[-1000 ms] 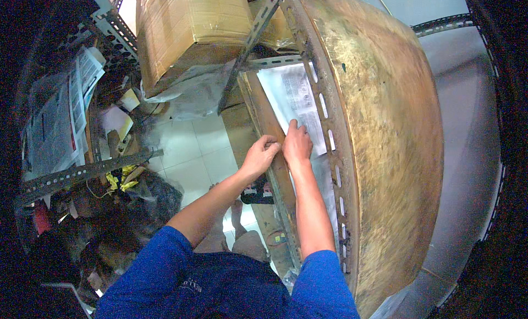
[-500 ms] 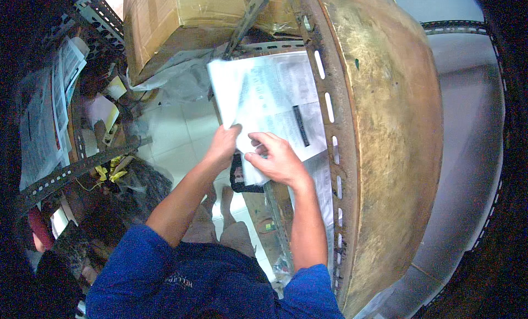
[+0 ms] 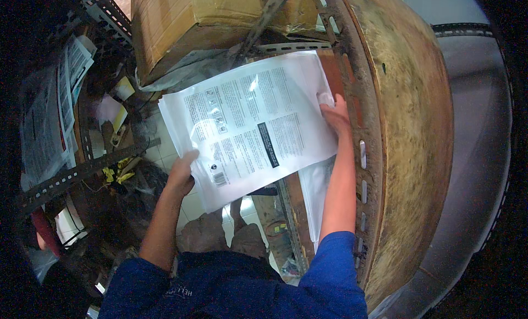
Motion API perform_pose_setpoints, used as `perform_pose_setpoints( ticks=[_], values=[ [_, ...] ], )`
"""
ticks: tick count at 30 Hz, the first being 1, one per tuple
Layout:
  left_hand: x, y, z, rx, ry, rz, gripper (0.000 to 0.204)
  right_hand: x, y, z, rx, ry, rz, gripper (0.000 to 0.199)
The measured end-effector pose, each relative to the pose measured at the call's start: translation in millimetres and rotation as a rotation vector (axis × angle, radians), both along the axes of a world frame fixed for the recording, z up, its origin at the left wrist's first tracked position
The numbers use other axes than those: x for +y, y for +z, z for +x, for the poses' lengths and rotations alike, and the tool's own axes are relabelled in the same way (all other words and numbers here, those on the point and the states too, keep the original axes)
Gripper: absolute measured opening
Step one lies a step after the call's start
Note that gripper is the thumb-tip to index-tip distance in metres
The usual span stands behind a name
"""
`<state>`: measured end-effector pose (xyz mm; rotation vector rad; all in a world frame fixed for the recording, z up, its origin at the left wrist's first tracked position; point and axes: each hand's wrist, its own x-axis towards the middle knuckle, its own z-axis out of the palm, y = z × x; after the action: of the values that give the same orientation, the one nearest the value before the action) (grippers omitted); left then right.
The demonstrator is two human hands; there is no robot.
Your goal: The person organizes and stacks white plastic shipping packages on a wooden table and metal shelves. They repeatedly pick up stacks, separate individual packages, and place them in piles, then sit on the floor to fold and arrange more packages.
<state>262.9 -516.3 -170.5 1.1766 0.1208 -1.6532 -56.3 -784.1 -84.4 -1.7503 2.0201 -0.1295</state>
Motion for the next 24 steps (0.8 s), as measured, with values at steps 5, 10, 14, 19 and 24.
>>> perform_pose_setpoints(
  ticks=[5, 10, 14, 19, 24],
  values=[
    [5, -27, 9, 0.165, -0.012, 0.037, 0.056, 16, 24, 32, -0.015, -0.023, 0.114, 0.059],
    [1, -48, 6, 0.045, -0.151, 0.043, 0.054, 8, 8, 20, 0.021, 0.089, 0.086, 0.055],
    [2, -41, 2, 0.016, -0.129, 0.084, 0.053, 7, 0, 28, 0.097, 0.165, 0.074, 0.048],
    [12, -36, -2, 0.033, -0.092, 0.129, 0.054, 15, -22, 16, 0.158, 0.273, -0.172, 0.040],
    [30, -68, -1, 0.056, -0.067, 0.110, 0.054, 16, -8, 22, -0.095, 0.204, 0.069, 0.048]
  ],
)
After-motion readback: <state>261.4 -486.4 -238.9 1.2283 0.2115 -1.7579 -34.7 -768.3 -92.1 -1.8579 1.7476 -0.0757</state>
